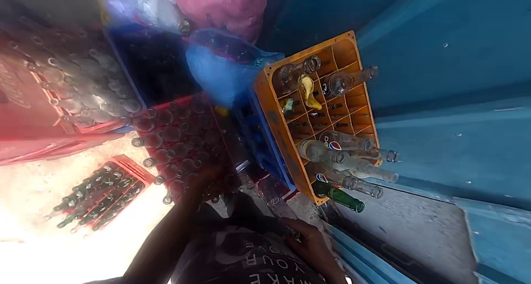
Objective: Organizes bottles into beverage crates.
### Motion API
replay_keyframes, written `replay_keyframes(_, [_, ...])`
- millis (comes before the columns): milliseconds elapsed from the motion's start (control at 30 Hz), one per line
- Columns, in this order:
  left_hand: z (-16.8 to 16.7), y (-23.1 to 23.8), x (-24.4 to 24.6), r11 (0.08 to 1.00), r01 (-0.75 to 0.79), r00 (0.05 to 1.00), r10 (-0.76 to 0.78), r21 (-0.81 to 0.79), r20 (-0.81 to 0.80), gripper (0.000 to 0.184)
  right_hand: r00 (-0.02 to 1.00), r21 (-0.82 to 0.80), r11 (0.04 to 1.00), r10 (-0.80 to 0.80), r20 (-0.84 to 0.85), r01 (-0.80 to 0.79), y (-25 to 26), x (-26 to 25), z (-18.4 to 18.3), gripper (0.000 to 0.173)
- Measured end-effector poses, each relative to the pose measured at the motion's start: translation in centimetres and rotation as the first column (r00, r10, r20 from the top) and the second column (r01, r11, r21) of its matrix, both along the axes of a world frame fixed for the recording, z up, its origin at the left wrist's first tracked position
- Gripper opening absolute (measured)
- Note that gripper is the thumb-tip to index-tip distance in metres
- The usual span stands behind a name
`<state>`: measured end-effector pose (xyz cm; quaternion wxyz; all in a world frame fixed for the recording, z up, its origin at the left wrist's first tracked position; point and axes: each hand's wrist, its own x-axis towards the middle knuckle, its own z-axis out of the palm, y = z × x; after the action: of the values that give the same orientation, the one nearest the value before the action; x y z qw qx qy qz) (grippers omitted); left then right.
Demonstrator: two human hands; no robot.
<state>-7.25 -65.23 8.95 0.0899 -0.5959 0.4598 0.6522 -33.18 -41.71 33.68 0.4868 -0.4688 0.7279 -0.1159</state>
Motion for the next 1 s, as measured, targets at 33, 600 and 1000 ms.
replay_keyframes(33, [-0.4, 0.2, 0.0, 1.000, 0.016, 1.000, -0.016, -0.012, -0.001, 0.050, 1.000, 0.045, 0.999, -0.004, -0.019, 0.005, 0.6, -0.2, -0.5, 0.041])
replay_keyframes(600, [-3.5, 1.0, -0.5, 0.957, 0.289, 0.911, -0.281, 0.020, 0.302, 0.050, 0.996, 0.118, 0.990, 0.078, -0.032, -0.073, -0.5, -2.0, -2.7, 0.039])
replay_keyframes(1000, [26.4, -9.0, 6.6, 0.677, -0.129, 0.988, 0.023, -0.724, -0.154, 0.049, 0.871, -0.228, 0.856, 0.487, 0.059, -0.463, -13.3, 4.8, -3.6, 0.037])
